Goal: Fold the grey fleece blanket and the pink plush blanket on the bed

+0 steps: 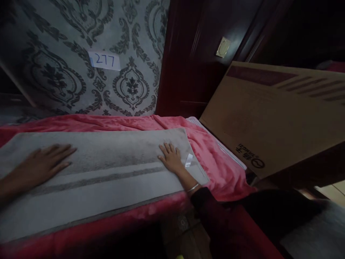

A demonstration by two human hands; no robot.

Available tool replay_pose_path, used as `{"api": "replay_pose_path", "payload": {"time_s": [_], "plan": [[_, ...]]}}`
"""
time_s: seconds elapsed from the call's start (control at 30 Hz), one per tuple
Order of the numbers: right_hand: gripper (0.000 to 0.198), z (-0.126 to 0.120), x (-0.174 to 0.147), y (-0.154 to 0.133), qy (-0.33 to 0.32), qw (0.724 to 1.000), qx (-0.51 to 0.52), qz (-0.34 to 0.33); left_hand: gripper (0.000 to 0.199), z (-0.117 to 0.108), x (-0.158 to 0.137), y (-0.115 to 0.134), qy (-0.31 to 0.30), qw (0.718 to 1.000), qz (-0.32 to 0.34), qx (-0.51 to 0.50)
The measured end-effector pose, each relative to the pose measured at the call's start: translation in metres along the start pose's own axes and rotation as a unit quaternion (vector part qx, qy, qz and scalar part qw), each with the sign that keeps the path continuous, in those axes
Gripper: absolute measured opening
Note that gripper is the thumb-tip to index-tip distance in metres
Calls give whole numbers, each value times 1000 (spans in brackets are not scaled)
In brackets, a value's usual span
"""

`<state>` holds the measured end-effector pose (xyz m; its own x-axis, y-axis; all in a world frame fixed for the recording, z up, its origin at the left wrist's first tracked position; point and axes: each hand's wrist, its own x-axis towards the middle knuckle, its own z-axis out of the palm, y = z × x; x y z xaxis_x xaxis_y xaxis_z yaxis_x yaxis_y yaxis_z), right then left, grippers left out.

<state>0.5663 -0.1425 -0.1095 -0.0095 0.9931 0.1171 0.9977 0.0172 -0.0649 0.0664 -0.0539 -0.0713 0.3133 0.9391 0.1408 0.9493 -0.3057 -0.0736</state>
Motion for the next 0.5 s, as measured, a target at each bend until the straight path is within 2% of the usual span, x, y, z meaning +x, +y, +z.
{"api": "replay_pose_path", "payload": {"time_s": [0.07, 0.17, 0.23, 0.33, 0.43, 0.5], "plan": [[60, 1, -1, 3, -14, 1000, -4, 23, 81, 10, -15, 12, -13, 1000, -1, 4], [61, -5, 3, 19, -21, 997, -12, 77, 77, 13, -21, 13, 0, 1000, -11, 22], [61, -12, 3, 33, -33, 992, -16, 122, 74, 8, -20, 7, -9, 999, -14, 37], [62, -25, -5, 49, -56, 982, -22, 178, 70, -2, -27, -5, -26, 996, -59, 64], [62, -33, -17, 57, -96, 974, -17, 205, 66, -11, -50, -17, -35, 990, -116, 66], [65, -30, -26, 62, -109, 974, -23, 195, 63, -16, -70, -25, -21, 988, -148, 39]]}}
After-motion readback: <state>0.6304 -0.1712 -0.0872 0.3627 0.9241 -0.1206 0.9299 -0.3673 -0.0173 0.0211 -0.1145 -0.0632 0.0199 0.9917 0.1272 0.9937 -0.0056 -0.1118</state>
